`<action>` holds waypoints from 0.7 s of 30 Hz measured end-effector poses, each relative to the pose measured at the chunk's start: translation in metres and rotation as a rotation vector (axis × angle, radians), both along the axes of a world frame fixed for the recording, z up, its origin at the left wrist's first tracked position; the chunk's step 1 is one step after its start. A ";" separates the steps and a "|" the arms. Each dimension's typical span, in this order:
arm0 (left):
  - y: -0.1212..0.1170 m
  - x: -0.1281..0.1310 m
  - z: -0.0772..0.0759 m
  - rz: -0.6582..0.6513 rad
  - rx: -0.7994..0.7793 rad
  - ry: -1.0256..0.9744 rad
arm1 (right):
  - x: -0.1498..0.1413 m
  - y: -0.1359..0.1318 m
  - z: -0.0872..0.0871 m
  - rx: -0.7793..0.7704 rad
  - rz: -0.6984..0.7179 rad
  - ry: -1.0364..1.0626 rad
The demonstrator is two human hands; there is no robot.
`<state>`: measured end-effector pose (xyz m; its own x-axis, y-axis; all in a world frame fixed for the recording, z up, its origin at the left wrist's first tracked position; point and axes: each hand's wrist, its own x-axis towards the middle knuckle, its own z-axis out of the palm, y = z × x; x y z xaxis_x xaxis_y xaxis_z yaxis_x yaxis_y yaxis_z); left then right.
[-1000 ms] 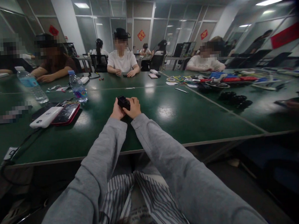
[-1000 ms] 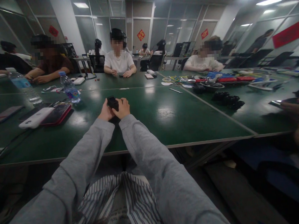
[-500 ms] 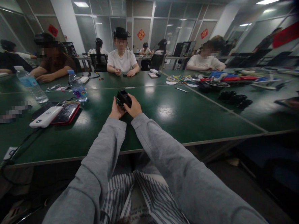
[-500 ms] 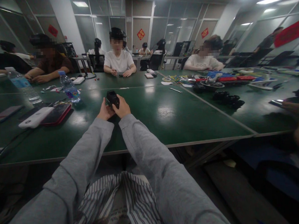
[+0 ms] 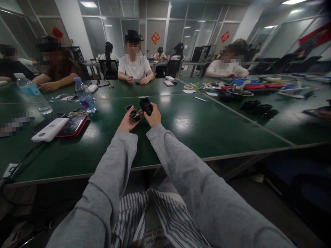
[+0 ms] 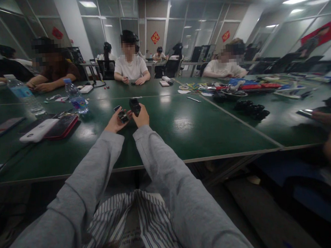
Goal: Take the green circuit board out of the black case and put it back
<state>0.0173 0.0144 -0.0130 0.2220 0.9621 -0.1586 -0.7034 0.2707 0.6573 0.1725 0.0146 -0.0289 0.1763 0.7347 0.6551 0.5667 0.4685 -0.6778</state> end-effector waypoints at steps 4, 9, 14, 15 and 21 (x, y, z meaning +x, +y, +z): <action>-0.003 -0.001 0.003 -0.005 -0.004 0.040 | 0.000 -0.001 0.002 0.032 0.025 -0.003; -0.004 -0.002 0.005 0.019 -0.015 0.079 | -0.005 -0.003 0.003 0.043 0.098 -0.013; -0.003 -0.002 0.005 0.069 -0.037 0.112 | -0.010 0.000 -0.005 -0.015 0.200 0.039; -0.003 -0.002 0.004 0.075 -0.035 0.116 | -0.010 0.002 -0.006 -0.030 0.213 0.074; -0.002 -0.003 0.003 0.062 -0.023 0.119 | -0.009 0.014 -0.013 -0.038 0.278 0.289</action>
<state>0.0139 0.0120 -0.0101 0.1407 0.9692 -0.2023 -0.6365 0.2451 0.7313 0.1630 0.0287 -0.0418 0.1403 0.8032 0.5790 0.2048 0.5486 -0.8106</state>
